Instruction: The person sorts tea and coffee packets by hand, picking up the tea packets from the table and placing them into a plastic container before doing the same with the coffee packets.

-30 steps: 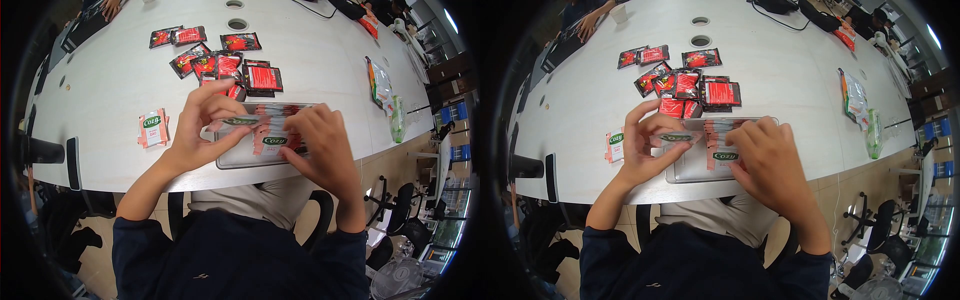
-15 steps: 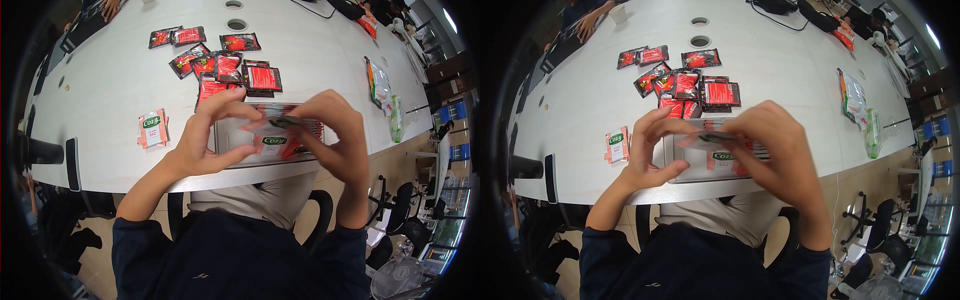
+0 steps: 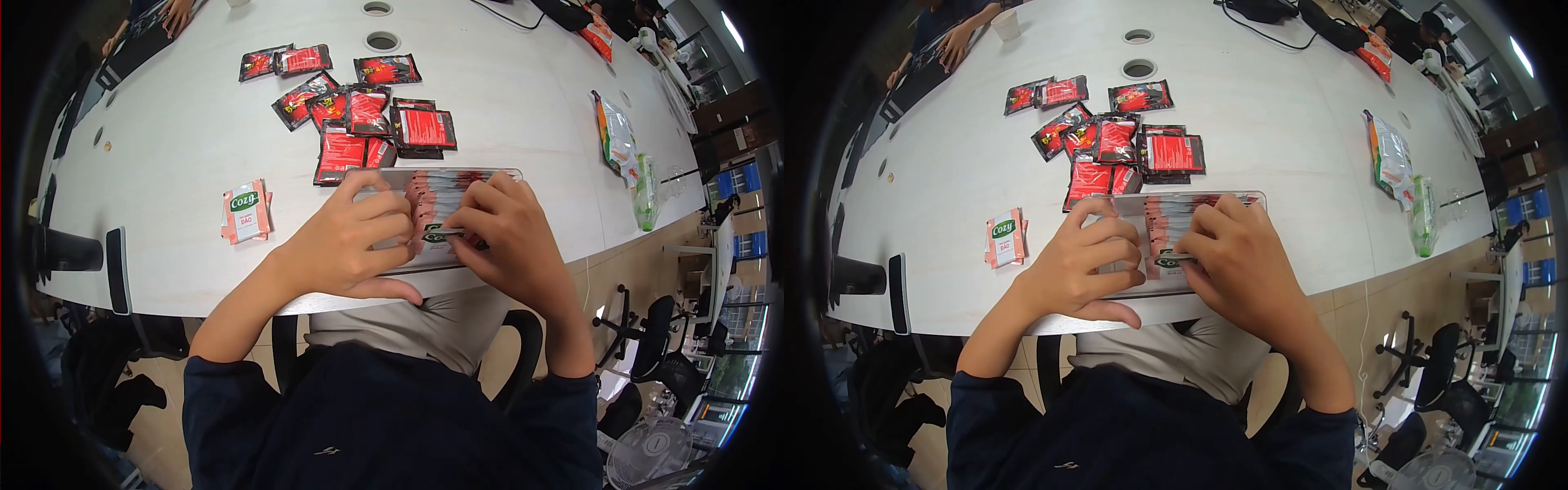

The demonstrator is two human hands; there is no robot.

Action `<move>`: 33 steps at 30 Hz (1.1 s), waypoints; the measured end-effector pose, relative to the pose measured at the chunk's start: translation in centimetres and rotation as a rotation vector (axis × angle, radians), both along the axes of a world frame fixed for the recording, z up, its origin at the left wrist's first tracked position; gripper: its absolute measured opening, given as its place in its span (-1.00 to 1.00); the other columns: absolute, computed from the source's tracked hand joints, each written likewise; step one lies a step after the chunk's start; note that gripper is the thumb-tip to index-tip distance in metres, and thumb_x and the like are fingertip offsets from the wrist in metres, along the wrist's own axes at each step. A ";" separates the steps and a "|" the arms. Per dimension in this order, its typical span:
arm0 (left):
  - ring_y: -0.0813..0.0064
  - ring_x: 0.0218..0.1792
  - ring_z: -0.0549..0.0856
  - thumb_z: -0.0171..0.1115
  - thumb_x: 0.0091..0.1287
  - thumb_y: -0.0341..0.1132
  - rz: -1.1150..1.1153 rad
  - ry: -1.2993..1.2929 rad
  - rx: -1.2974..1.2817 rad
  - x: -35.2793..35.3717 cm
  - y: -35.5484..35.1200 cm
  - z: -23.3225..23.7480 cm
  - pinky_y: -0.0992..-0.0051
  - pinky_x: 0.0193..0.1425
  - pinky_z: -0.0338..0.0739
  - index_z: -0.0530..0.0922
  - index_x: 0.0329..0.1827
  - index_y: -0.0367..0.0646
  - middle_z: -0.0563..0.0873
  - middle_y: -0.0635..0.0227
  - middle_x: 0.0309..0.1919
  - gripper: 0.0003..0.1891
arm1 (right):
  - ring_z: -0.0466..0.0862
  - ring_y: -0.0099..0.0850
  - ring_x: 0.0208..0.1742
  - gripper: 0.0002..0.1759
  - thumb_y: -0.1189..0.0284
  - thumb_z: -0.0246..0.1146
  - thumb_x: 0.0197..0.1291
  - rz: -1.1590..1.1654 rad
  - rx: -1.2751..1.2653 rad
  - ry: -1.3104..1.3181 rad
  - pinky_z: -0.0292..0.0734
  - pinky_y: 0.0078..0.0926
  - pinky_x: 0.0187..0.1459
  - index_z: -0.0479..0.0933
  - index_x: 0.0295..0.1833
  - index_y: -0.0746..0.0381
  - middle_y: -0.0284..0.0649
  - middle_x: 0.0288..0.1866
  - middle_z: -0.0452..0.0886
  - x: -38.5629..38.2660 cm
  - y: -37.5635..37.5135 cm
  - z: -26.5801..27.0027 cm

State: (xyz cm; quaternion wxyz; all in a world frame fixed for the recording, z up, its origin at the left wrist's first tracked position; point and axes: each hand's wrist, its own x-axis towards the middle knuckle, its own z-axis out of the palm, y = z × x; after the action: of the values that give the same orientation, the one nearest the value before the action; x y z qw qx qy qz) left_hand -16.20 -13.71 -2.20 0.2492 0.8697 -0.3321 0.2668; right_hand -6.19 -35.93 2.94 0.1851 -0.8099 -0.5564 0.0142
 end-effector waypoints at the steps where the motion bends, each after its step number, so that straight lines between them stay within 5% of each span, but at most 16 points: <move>1: 0.31 -0.08 0.63 0.41 0.07 0.24 -0.023 0.027 0.025 -0.1 0.1 0.1 0.06 0.15 0.40 0.65 -0.34 -0.10 0.60 0.42 -0.29 -0.48 | 0.50 -0.30 -0.01 -0.88 0.45 0.40 0.05 -0.009 -0.021 -0.035 0.37 -0.26 -0.04 0.65 -0.26 0.18 -0.32 -0.19 0.54 -0.1 0.0 -0.1; 14: 0.28 0.03 0.64 0.23 0.02 0.49 -0.144 0.170 0.129 -0.1 0.5 -0.1 -0.08 0.29 0.30 0.75 -0.14 -0.23 0.72 0.35 -0.25 -0.17 | 0.48 -0.31 -0.02 -0.81 0.53 0.36 -0.01 -0.077 -0.102 -0.195 0.35 -0.31 -0.04 0.58 -0.22 0.14 -0.32 -0.21 0.50 -1.0 0.2 -0.1; 25: 0.26 0.04 0.62 0.19 0.07 0.47 -0.117 0.162 0.155 -0.1 0.5 -0.3 -0.08 0.32 0.31 0.71 -0.05 -0.28 0.73 0.28 -0.24 -0.14 | 0.49 -0.23 -0.03 -0.68 0.55 0.40 -0.07 -0.098 -0.072 -0.122 0.34 -0.20 -0.01 0.53 -0.14 0.15 -0.27 -0.18 0.49 -1.4 0.7 0.7; 31: 0.34 0.02 0.66 0.39 0.26 0.11 -0.083 0.079 -0.074 -0.6 3.7 2.0 0.09 0.28 0.40 0.71 0.00 -0.19 0.75 0.33 -0.13 -0.48 | 0.50 -0.23 -0.07 -0.70 0.58 0.41 -0.08 -0.120 0.035 -0.098 0.32 -0.22 -0.04 0.53 -0.18 0.16 -0.28 -0.22 0.49 -1.5 0.2 1.8; 33: 0.28 0.09 0.68 0.41 0.31 -0.26 0.249 0.335 -0.087 -2.3 6.3 4.1 0.18 0.29 0.45 0.69 0.07 -0.16 0.76 0.30 -0.01 -0.69 | 0.51 -0.23 -0.07 -0.71 0.58 0.41 -0.07 -0.120 0.080 -0.114 0.33 -0.23 -0.05 0.54 -0.19 0.17 -0.29 -0.21 0.52 -1.5 -0.5 2.0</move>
State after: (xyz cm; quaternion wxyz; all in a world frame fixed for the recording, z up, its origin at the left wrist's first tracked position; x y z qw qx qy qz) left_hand -18.51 -7.41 1.93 0.3035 0.9246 -0.1642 0.1614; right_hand -7.74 -36.43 4.96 0.1860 -0.8331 -0.5168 -0.0653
